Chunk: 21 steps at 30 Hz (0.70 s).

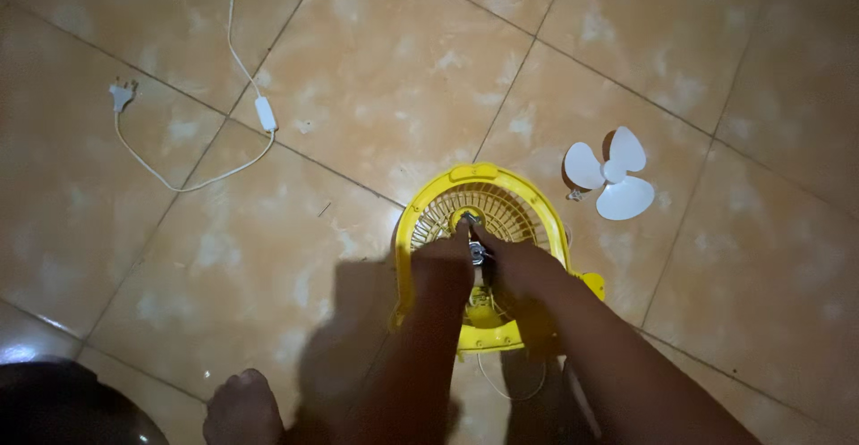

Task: The person uses a screwdriver to remove screws from a small black component, then places the component into the center of a yellow fan housing. The person continues to adjust the component and the housing.

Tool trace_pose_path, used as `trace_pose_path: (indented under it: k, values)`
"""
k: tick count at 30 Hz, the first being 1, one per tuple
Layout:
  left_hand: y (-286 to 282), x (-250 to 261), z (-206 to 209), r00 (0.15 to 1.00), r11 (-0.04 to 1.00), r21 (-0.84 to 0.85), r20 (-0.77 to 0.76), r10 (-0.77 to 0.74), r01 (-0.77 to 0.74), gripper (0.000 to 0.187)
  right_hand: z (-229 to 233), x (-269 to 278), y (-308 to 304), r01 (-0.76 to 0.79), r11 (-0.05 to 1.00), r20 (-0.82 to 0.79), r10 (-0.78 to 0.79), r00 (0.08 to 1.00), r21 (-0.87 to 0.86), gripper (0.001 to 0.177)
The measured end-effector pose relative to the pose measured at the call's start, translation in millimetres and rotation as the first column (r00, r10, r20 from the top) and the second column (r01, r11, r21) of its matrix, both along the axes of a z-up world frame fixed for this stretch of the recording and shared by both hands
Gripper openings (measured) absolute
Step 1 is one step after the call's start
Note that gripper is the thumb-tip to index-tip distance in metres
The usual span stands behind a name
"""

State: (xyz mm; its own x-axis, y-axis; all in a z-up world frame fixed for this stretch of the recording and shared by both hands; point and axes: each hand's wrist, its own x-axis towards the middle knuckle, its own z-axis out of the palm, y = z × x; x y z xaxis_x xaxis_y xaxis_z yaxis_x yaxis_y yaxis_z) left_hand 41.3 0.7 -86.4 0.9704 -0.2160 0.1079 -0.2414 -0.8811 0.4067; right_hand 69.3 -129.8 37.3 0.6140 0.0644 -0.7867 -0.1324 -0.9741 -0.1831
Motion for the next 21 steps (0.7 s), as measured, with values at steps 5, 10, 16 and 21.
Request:
trace_pose_path:
  k: [5, 10, 16, 21]
  values:
    - [4.1, -5.0, -5.3, 0.99, 0.993, 0.091, -0.129, -0.065, 0.078, 0.052, 3.1, -17.0, -2.6, 0.093, 0.995, 0.13, -0.096, 0.987, 0.029, 0.081]
    - [4.7, -6.9, 5.5, 0.984, 0.996, 0.018, -0.156, -0.089, 0.093, 0.059, 7.6, -32.1, 2.0, 0.196, 0.977, 0.223, -0.211, 0.952, 0.087, 0.063]
    - [14.2, -5.1, 43.0, 0.985, 0.994, -0.051, -0.141, -0.102, 0.096, 0.061, 0.4, -32.7, -7.9, 0.341, 0.929, 0.221, -0.366, 0.904, 0.146, 0.054]
    - [47.9, -2.0, 77.2, 0.984, 0.945, -0.289, 0.134, -0.118, 0.152, 0.042, 1.9, -32.9, -18.3, 0.61, 0.736, 0.212, -0.672, 0.71, 0.292, 0.063]
